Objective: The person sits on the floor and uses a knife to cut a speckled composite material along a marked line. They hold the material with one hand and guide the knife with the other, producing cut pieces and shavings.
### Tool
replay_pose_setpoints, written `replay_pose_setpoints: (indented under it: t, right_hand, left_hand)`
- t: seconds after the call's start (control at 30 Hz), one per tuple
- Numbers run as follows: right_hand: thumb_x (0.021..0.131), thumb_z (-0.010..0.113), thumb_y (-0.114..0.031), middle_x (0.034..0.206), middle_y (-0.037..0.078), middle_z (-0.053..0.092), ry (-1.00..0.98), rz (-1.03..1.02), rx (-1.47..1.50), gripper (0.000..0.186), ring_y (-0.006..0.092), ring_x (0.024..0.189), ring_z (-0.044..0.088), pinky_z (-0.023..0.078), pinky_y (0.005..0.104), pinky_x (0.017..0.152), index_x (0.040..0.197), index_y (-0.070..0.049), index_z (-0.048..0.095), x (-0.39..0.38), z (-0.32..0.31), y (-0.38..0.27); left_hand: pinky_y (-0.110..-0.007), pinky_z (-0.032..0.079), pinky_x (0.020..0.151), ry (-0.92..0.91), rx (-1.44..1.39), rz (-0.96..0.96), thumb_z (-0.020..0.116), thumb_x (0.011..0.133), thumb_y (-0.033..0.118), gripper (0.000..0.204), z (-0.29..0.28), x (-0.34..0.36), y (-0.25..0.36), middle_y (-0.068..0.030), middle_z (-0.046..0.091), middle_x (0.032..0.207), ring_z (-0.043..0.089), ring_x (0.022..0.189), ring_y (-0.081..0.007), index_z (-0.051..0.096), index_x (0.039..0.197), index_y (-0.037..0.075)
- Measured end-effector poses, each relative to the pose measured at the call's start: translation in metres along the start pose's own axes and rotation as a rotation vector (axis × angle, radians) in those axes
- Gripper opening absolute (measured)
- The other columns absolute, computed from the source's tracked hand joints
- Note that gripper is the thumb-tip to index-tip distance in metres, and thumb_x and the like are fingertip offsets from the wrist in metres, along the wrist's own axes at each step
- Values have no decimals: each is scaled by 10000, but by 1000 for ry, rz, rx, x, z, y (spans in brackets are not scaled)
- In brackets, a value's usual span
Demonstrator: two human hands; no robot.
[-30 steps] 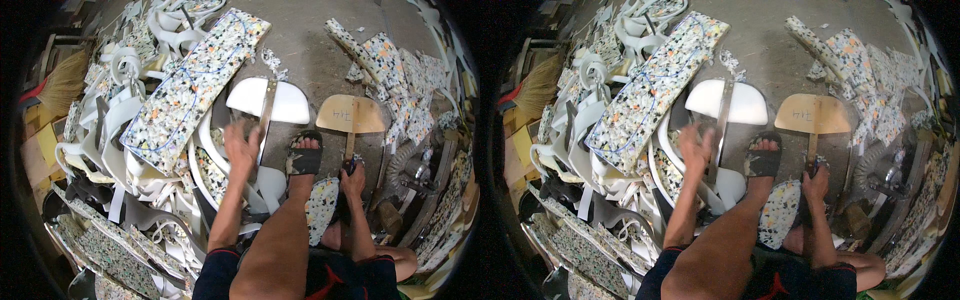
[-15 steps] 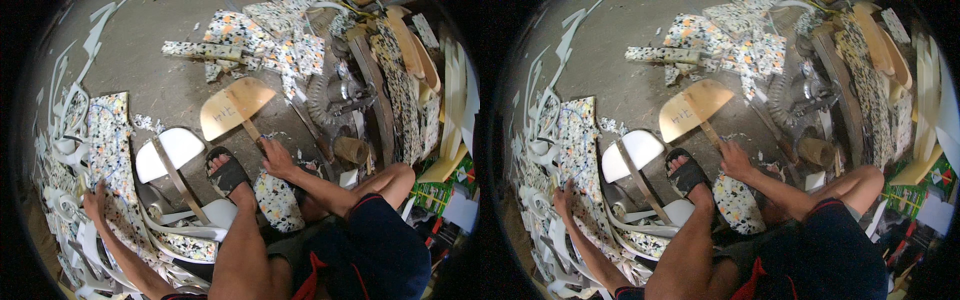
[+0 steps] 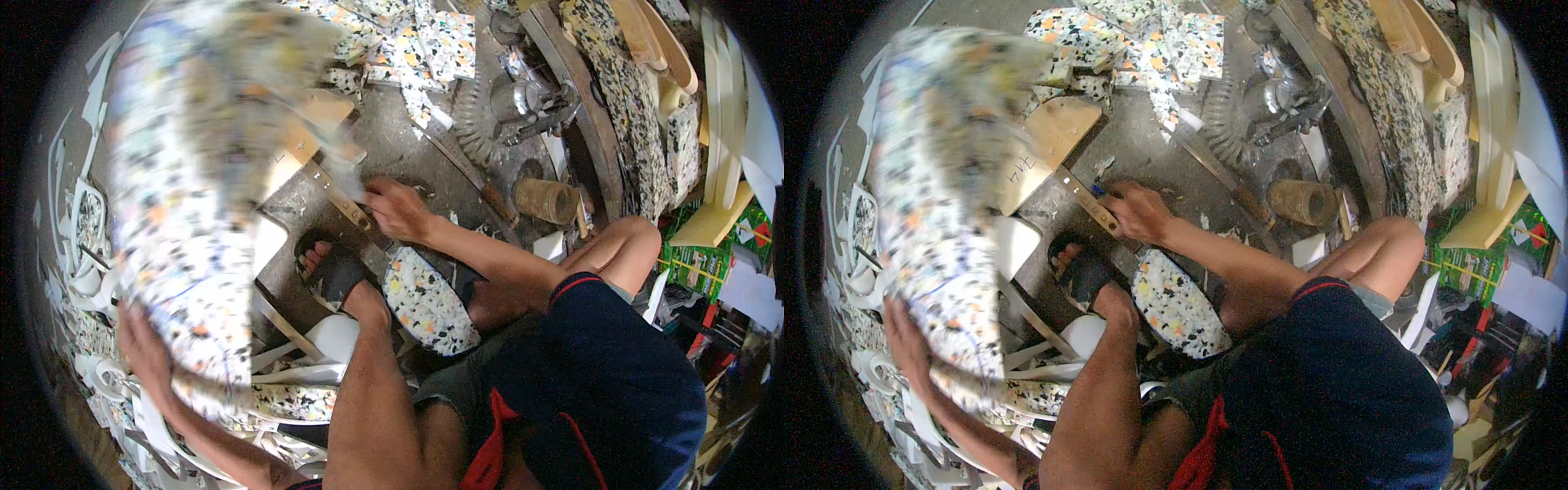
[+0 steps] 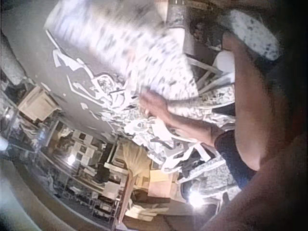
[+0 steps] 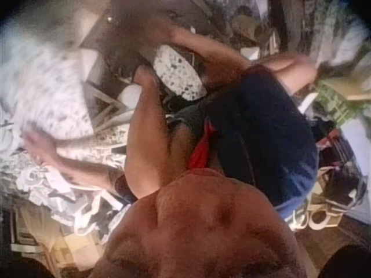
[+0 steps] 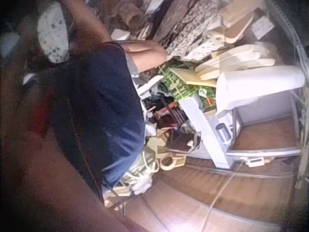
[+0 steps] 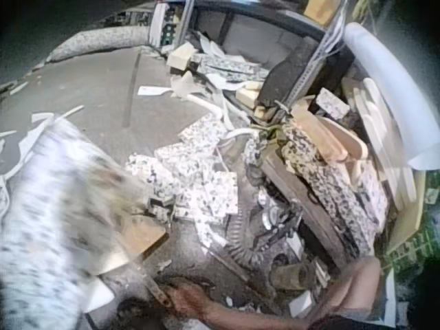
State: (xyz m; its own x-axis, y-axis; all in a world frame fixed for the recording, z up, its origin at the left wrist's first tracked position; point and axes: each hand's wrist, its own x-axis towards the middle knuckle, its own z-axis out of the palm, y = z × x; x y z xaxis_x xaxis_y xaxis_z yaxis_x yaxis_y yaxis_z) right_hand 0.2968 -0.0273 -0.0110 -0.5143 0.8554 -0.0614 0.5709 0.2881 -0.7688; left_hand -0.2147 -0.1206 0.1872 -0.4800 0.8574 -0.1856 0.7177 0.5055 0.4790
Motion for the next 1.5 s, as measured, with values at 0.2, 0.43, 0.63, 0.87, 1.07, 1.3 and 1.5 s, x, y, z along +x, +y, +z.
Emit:
replay_pose_setpoints:
  t: [0.2, 0.43, 0.63, 0.87, 1.07, 1.3, 1.5]
  right_hand:
    - [898, 629, -162, 1153, 251, 649, 105, 506, -722, 476, 383, 1136, 628, 540, 520, 856, 1338, 0, 543, -100, -104, 24]
    - [752, 856, -251, 1132, 253, 654, -276, 904, -817, 698, 449, 1037, 669, 570, 531, 824, 1286, 27, 504, -135, -129, 52]
    - [866, 694, -159, 1117, 268, 649, -268, 701, -771, 472, 464, 1000, 659, 538, 538, 827, 1277, -2, 525, -152, -142, 76]
    - [934, 610, -125, 1148, 262, 624, -87, 374, -447, 402, 471, 1037, 626, 510, 526, 860, 1302, 6, 516, -173, -158, 14]
    - [975, 603, -188, 1202, 284, 605, -253, 99, -161, 459, 477, 1077, 618, 532, 501, 893, 1376, -3, 481, -58, -81, -82]
    - [989, 565, -143, 1020, 301, 666, -313, 155, -254, 409, 500, 835, 663, 533, 556, 712, 1349, -4, 433, 1, -18, -91]
    - [990, 561, -146, 978, 282, 678, -330, 87, -300, 393, 493, 813, 668, 537, 554, 666, 1340, -21, 430, -4, -11, -89]
  left_hand:
    - [-384, 498, 806, -145, -95, 305, 550, 1021, 405, 549, 160, 49, 80, -198, 703, 921, 630, 836, -270, 631, 1279, -74]
    - [-414, 504, 805, -364, -314, 129, 538, 1006, 526, 569, 218, 78, 92, -198, 706, 932, 666, 895, -300, 686, 1107, -14]
    - [-465, 508, 921, -182, -204, 13, 453, 1015, 557, 634, 211, 65, 92, -264, 721, 1026, 691, 1019, -375, 699, 1216, 9]
    - [-516, 465, 992, -337, -57, -38, 395, 1029, 521, 609, 197, 54, 93, -290, 700, 1088, 641, 1112, -439, 673, 1218, 13]
    - [-524, 521, 853, -14, 114, 115, 434, 1032, 468, 535, 240, 48, 90, -255, 710, 973, 675, 960, -426, 699, 1020, 4]
    - [-531, 522, 813, 23, 213, 76, 426, 1029, 466, 542, 247, 46, 100, -247, 714, 1009, 675, 930, -420, 722, 999, 13]
    - [-543, 528, 841, 78, 254, 98, 402, 1040, 484, 561, 250, 43, 96, -256, 709, 994, 670, 964, -441, 712, 1033, 17]
